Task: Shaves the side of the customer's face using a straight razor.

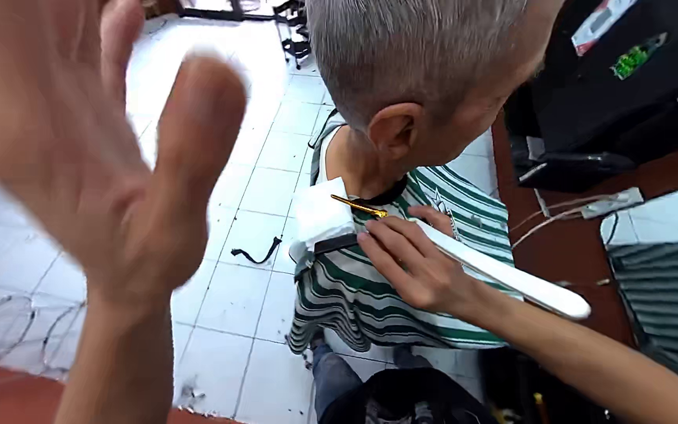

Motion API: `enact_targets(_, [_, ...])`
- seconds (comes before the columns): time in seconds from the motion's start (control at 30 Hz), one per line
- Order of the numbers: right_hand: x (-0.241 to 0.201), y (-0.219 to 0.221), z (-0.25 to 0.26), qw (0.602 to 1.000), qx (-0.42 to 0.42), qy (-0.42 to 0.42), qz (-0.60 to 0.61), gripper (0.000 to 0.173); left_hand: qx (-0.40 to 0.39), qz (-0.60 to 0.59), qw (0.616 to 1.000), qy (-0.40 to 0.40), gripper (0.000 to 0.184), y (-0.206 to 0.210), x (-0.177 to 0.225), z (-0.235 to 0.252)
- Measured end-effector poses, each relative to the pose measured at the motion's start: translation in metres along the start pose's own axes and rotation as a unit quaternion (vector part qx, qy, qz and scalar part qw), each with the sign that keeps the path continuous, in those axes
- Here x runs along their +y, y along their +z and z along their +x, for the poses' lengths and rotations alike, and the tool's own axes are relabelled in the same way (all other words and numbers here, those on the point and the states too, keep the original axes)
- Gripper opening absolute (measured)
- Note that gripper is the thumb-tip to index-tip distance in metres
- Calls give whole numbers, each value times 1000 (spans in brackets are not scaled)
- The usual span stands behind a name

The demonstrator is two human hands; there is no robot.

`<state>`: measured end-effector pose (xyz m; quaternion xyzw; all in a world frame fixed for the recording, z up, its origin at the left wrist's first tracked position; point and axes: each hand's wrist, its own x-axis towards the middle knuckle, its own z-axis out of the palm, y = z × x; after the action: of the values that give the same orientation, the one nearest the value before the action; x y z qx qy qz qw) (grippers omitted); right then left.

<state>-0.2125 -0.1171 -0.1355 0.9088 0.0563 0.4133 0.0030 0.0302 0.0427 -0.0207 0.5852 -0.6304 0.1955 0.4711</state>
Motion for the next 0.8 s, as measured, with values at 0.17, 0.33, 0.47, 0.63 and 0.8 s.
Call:
enact_targets(0.17, [-5, 48, 13, 996, -25, 33, -76, 20, -29, -93, 988, -117, 75, -54, -30, -60])
enact_targets(0.33, [-22, 45, -1, 987, -57, 56, -139, 22, -91, -130, 987, -26, 59, -62, -67, -36])
enact_targets(0.47, [-57, 13, -4, 990, -65, 105, -63, 20, -150, -75, 983, 72, 54, -44, -66, 26])
enact_targets(0.63, [-64, 6, -14, 903, 231, 354, 81, 18, -224, 14, 936, 271, 62, 11, -54, 136])
enact_targets(0.8, [-33, 8, 0, 754, 405, 492, 158, 22, -288, 111, 888, 341, 64, 88, 14, 230])
